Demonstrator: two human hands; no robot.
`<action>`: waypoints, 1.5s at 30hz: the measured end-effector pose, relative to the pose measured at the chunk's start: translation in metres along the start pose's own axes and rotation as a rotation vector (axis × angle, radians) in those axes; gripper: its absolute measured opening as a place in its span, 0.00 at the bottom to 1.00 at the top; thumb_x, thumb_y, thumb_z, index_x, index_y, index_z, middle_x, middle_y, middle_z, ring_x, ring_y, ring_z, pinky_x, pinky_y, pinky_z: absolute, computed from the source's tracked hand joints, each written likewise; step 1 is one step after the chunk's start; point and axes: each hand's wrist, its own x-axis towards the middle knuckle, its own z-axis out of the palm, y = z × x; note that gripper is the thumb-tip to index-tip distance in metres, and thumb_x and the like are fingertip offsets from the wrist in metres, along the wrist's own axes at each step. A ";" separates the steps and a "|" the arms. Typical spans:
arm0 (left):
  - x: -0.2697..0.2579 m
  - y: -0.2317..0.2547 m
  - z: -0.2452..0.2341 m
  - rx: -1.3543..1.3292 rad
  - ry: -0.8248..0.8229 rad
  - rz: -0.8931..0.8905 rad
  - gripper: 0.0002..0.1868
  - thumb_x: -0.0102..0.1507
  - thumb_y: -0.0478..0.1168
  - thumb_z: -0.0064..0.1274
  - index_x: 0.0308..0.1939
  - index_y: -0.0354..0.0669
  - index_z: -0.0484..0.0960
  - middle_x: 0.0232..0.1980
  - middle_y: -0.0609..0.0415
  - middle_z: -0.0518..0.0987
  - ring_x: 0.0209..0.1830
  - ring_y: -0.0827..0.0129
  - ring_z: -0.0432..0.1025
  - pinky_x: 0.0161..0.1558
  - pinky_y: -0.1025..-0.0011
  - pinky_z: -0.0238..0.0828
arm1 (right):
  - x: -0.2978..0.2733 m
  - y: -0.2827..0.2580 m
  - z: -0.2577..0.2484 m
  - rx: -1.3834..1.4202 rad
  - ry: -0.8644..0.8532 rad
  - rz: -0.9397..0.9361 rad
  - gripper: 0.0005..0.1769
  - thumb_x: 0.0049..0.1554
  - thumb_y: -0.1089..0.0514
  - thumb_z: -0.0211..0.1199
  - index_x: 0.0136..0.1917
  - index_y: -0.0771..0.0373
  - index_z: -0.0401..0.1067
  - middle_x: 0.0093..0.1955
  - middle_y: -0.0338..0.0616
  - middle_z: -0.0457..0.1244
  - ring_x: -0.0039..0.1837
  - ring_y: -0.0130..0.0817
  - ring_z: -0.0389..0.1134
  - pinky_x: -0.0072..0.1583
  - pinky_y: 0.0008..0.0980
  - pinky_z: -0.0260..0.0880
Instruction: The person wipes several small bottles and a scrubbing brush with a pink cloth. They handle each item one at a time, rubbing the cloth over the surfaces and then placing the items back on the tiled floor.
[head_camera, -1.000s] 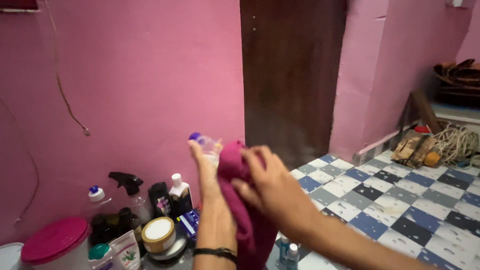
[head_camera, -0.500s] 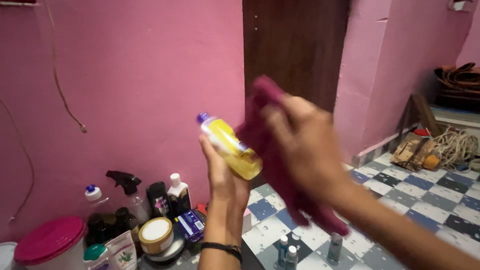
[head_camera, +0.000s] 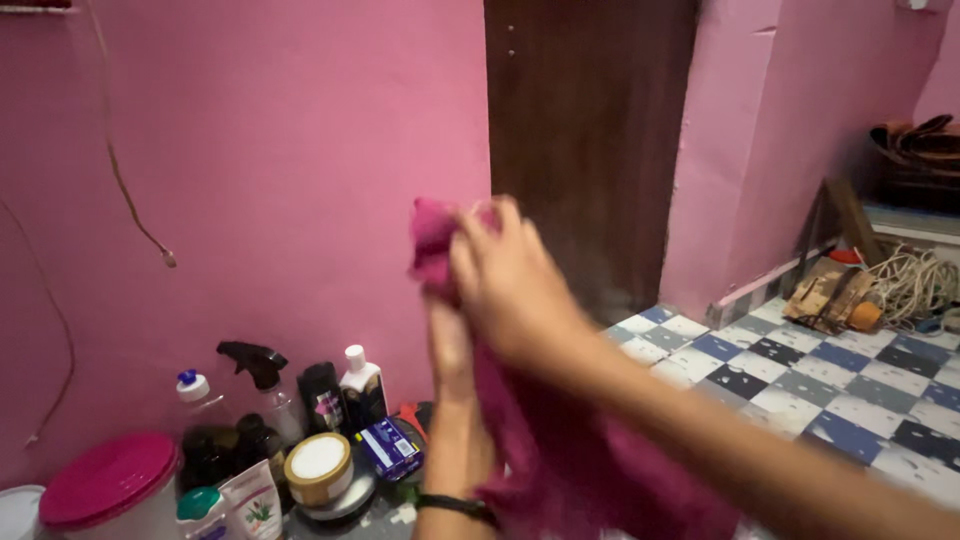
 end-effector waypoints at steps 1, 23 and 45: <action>-0.003 0.002 -0.005 0.007 0.023 0.046 0.34 0.70 0.61 0.31 0.72 0.44 0.66 0.66 0.46 0.73 0.65 0.58 0.70 0.67 0.59 0.65 | -0.035 -0.009 0.004 -0.044 -0.028 -0.006 0.25 0.64 0.50 0.47 0.71 0.60 0.63 0.72 0.59 0.54 0.69 0.58 0.58 0.64 0.52 0.65; -0.035 0.019 0.071 -0.052 0.111 0.032 0.34 0.69 0.67 0.36 0.62 0.44 0.74 0.52 0.48 0.80 0.49 0.59 0.75 0.49 0.61 0.75 | -0.014 0.004 0.013 -0.019 -0.015 0.119 0.36 0.58 0.37 0.60 0.74 0.51 0.62 0.64 0.60 0.59 0.60 0.57 0.66 0.57 0.50 0.67; -0.038 0.016 0.088 0.035 0.312 0.195 0.32 0.65 0.65 0.45 0.60 0.43 0.72 0.47 0.51 0.75 0.45 0.63 0.75 0.47 0.62 0.78 | -0.004 0.077 0.003 0.292 -0.399 0.750 0.38 0.64 0.35 0.37 0.58 0.68 0.74 0.60 0.62 0.68 0.65 0.59 0.69 0.66 0.54 0.67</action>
